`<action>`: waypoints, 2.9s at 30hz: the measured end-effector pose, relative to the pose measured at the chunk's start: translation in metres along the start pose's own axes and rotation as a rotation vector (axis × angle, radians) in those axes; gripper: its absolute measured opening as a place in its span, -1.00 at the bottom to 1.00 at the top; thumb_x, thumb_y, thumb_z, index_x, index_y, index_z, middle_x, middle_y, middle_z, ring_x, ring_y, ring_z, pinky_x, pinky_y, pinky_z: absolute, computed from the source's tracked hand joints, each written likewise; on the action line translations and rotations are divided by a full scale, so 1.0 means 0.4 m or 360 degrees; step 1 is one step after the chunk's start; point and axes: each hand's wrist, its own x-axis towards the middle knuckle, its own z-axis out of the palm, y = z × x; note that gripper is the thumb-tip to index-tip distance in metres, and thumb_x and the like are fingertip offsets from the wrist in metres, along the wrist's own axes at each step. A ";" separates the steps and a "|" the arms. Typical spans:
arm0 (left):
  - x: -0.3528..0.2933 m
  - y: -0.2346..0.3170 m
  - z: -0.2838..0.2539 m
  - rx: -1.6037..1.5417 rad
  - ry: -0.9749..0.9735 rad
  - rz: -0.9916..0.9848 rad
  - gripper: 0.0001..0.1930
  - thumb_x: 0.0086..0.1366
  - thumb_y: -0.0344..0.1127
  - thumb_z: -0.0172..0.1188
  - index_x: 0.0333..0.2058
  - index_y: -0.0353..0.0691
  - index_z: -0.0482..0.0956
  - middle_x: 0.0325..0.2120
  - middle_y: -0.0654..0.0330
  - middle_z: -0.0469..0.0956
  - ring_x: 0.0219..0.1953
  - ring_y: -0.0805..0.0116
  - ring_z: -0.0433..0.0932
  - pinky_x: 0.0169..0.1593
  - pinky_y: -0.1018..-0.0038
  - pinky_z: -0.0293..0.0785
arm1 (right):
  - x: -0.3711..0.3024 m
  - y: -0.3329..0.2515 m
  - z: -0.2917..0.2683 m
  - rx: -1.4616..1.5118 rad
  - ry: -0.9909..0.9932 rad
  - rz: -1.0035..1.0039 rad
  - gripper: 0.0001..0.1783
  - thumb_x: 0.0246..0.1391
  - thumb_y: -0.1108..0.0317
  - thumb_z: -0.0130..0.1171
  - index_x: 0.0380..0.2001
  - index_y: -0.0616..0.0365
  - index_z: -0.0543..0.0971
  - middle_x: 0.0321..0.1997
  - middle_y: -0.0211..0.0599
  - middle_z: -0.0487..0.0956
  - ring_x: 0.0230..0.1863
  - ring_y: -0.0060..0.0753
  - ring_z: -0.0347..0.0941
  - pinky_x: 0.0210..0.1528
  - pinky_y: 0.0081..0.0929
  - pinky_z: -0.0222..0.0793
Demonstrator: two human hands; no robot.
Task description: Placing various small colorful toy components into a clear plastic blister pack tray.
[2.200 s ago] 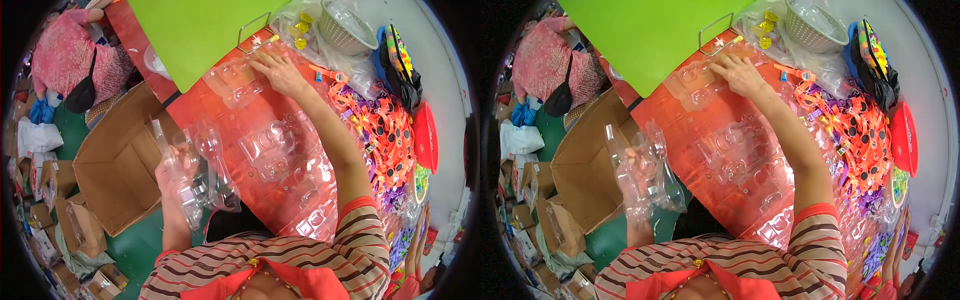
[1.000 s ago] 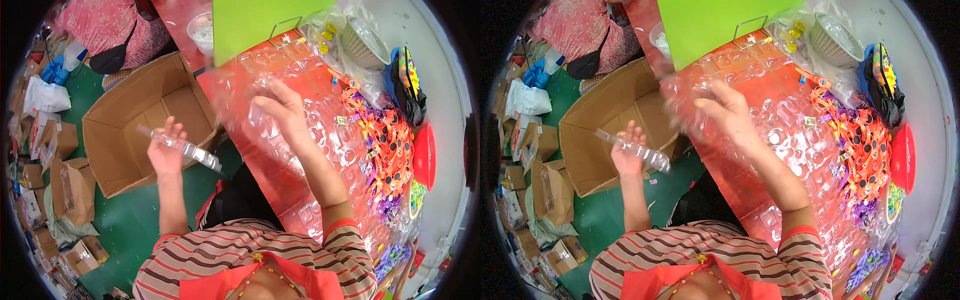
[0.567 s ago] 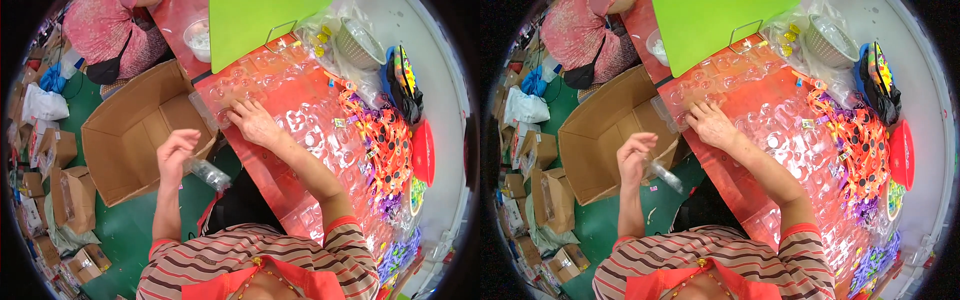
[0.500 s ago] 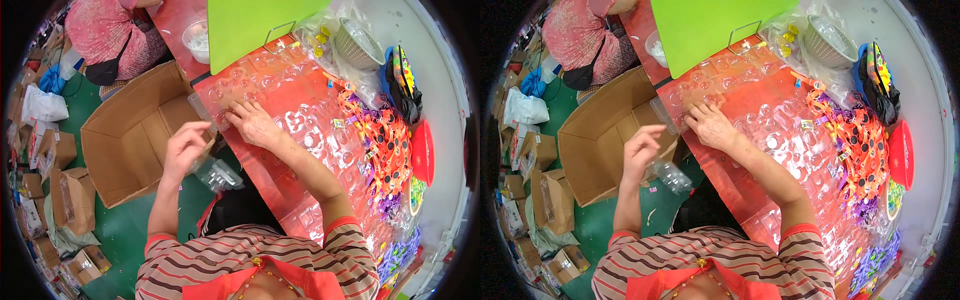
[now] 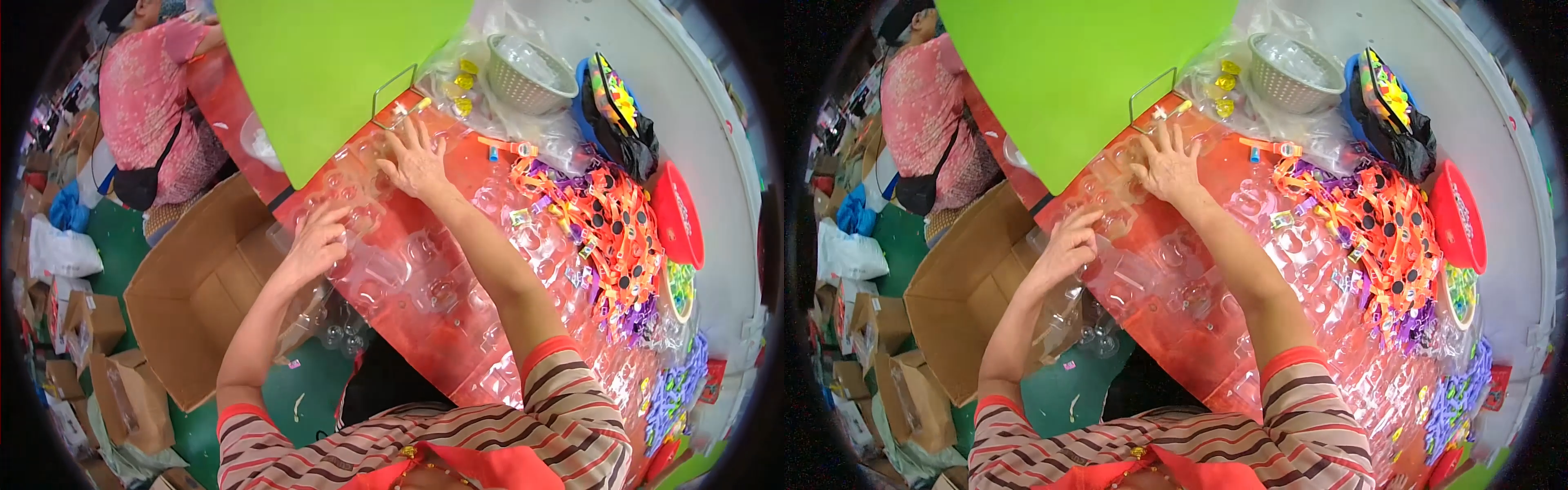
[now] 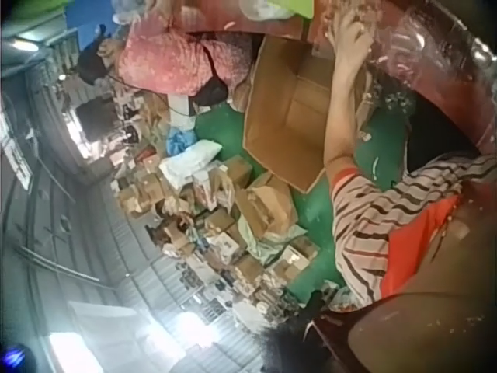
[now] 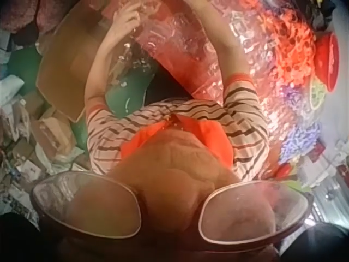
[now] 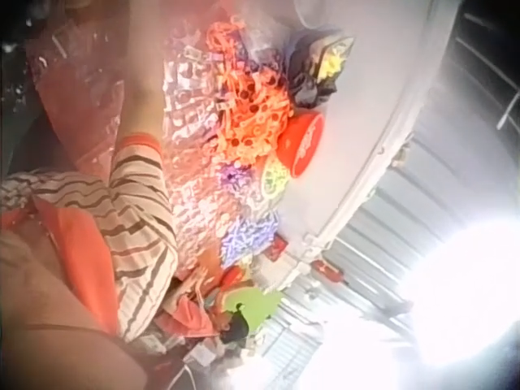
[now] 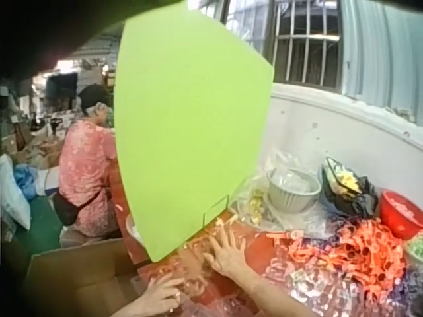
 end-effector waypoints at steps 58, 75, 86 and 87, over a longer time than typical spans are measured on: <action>0.394 0.292 0.484 0.0895 -0.0193 0.0817 -0.30 0.29 0.20 0.00 0.37 0.23 0.14 0.39 -0.01 0.04 0.42 -0.20 -0.07 0.32 -0.28 -0.06 | -0.931 0.192 -0.705 0.2378 0.0936 0.1377 -0.54 0.03 0.57 -0.02 0.07 0.30 0.40 -0.22 0.03 0.63 -0.35 -0.25 0.59 -0.28 -0.45 0.50; 0.419 0.359 0.530 0.0770 -0.0109 0.0785 -0.32 0.27 0.21 0.07 0.30 0.09 0.29 0.35 -0.02 0.12 0.40 -0.20 -0.01 0.29 -0.32 -0.05 | -0.858 0.263 -0.645 0.2365 0.0726 0.1450 -0.58 0.06 0.59 0.01 0.04 0.30 0.35 -0.21 0.01 0.62 -0.33 -0.30 0.60 -0.28 -0.48 0.47; 0.520 0.333 0.590 0.0731 -0.0147 0.1091 -0.44 0.29 0.16 0.03 0.19 0.07 0.42 0.35 0.12 0.12 0.34 -0.18 0.09 0.23 -0.32 0.03 | -0.824 0.286 -0.609 0.2291 0.0645 0.1550 -0.52 0.00 0.59 -0.01 0.08 0.29 0.36 -0.20 -0.01 0.62 -0.31 -0.31 0.58 -0.25 -0.46 0.46; 0.524 0.333 0.589 0.0727 -0.0154 0.1078 -0.44 0.29 0.16 0.03 0.19 0.07 0.42 0.35 0.12 0.12 0.34 -0.18 0.09 0.23 -0.32 0.03 | -0.806 0.294 -0.599 0.2246 0.0641 0.1588 -0.50 0.01 0.57 -0.01 0.10 0.30 0.35 -0.19 -0.01 0.61 -0.30 -0.31 0.57 -0.24 -0.46 0.46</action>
